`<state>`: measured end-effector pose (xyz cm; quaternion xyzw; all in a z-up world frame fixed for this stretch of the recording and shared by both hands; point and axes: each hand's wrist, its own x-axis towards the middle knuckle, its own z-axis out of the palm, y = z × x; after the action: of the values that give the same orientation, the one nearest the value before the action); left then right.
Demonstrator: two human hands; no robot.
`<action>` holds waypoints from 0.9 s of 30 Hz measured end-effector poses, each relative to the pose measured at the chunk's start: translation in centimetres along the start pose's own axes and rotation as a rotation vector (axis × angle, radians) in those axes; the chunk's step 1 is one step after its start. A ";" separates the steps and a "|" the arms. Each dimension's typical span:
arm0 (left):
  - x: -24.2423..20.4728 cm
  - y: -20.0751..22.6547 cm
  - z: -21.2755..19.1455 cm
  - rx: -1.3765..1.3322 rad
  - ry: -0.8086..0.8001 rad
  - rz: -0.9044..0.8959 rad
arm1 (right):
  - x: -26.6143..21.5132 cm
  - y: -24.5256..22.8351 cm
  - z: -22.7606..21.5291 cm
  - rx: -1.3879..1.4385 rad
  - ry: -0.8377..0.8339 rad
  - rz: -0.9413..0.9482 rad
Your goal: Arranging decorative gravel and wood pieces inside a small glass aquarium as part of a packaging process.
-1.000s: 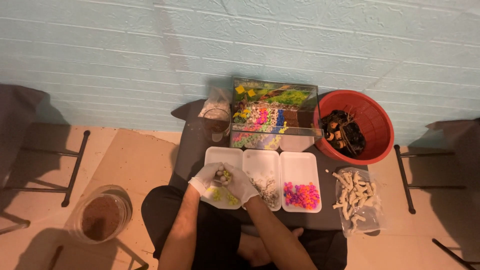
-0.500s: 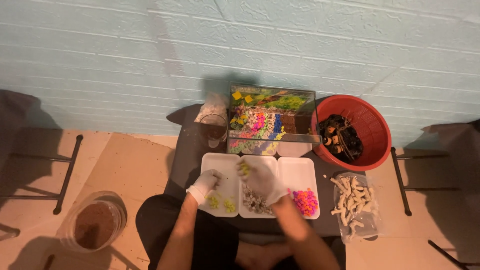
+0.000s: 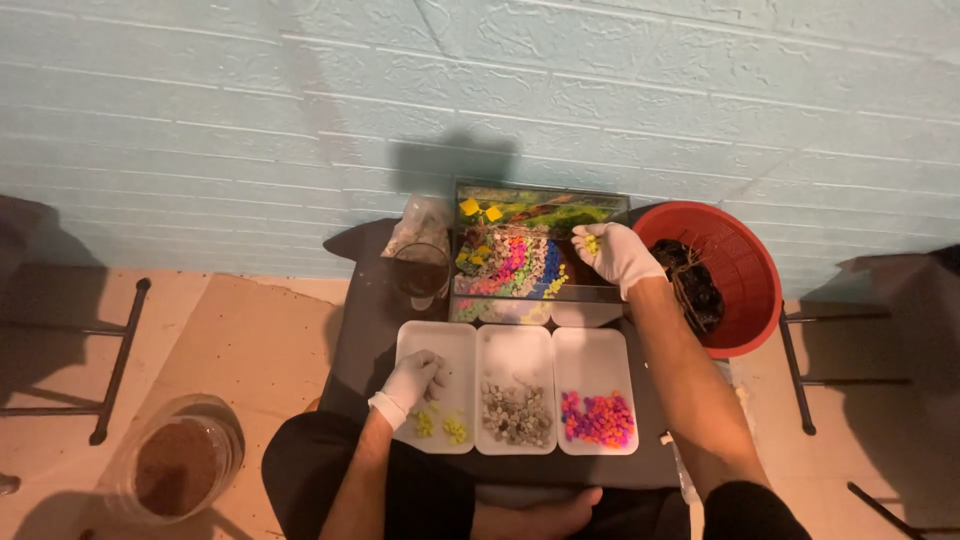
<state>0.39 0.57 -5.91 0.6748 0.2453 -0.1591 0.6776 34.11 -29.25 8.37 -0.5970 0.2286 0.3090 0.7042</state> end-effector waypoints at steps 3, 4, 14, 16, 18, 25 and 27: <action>0.8 -1.0 -0.2 0.072 0.018 0.013 | 1.2 0.6 0.3 -0.050 -0.009 0.029; 1.2 -1.2 -0.1 0.072 0.017 0.014 | 2.8 0.9 -0.1 -0.050 -0.009 0.028; 1.8 -3.4 0.3 -0.065 0.076 0.003 | 26.3 5.3 -7.4 -0.974 -0.018 -0.247; 1.4 -3.2 0.4 -0.072 0.082 0.003 | 26.2 4.9 -6.9 -0.221 0.085 0.095; 0.8 -2.5 0.4 -0.066 0.096 -0.008 | 24.5 3.4 -6.3 -1.986 -0.290 -0.322; -0.1 -1.6 0.5 -0.056 0.108 -0.011 | 22.6 3.3 -6.8 -2.292 -0.460 -0.433; -1.1 -0.5 0.6 -0.066 0.100 -0.024 | 28.5 6.3 -8.2 -2.462 -0.597 -0.478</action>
<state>-0.73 -0.13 -5.73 0.6563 0.2919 -0.1250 0.6844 50.10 -32.10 -17.18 -0.7839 -0.4828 0.3032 -0.2459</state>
